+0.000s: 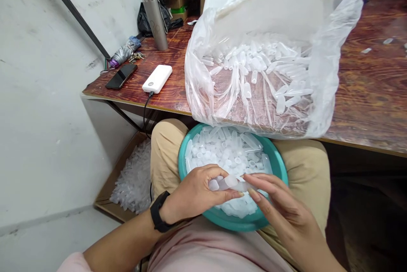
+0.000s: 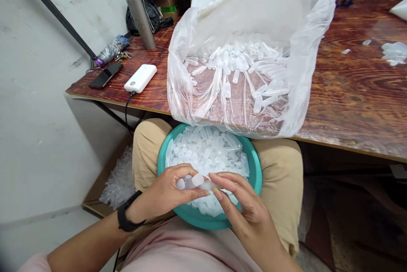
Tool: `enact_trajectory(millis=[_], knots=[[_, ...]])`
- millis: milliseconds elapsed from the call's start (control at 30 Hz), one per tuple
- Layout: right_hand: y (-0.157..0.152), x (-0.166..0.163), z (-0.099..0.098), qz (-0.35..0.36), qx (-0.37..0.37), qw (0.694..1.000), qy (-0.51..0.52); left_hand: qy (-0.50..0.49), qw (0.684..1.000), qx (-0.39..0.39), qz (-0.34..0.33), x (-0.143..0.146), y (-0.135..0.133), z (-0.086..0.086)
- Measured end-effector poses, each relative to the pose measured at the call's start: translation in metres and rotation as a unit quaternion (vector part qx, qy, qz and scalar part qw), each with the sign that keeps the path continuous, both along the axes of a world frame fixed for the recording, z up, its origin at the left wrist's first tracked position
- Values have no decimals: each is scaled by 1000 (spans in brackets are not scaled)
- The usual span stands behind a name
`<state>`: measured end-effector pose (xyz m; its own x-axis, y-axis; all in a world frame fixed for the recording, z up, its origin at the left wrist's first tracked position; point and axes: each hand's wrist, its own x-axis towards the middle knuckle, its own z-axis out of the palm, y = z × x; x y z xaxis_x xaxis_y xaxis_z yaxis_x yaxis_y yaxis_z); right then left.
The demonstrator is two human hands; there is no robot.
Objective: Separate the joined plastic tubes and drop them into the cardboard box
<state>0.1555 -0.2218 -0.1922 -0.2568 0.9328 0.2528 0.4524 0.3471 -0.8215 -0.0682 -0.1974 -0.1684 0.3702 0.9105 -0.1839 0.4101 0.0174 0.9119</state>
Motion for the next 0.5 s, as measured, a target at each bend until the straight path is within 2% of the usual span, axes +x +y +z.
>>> enact_trajectory(millis=[100,167,267,333,400,500], knots=[[6,6,9,51,71,994,-65,10,999,39,-11,-3,-2,-1],[8,10,10,81,102,988,-86,31,994,100,-24,-5,-3,-5],[8,10,3,81,127,982,-111,87,969,225,-57,-6,-5,-13],[6,8,-4,63,122,982,-130,109,956,265,-66,-5,-5,-16],[6,6,-7,59,96,985,-129,99,964,239,-56,-4,-5,-15],[6,5,-5,94,72,988,-96,76,987,134,-42,-5,-4,-9]])
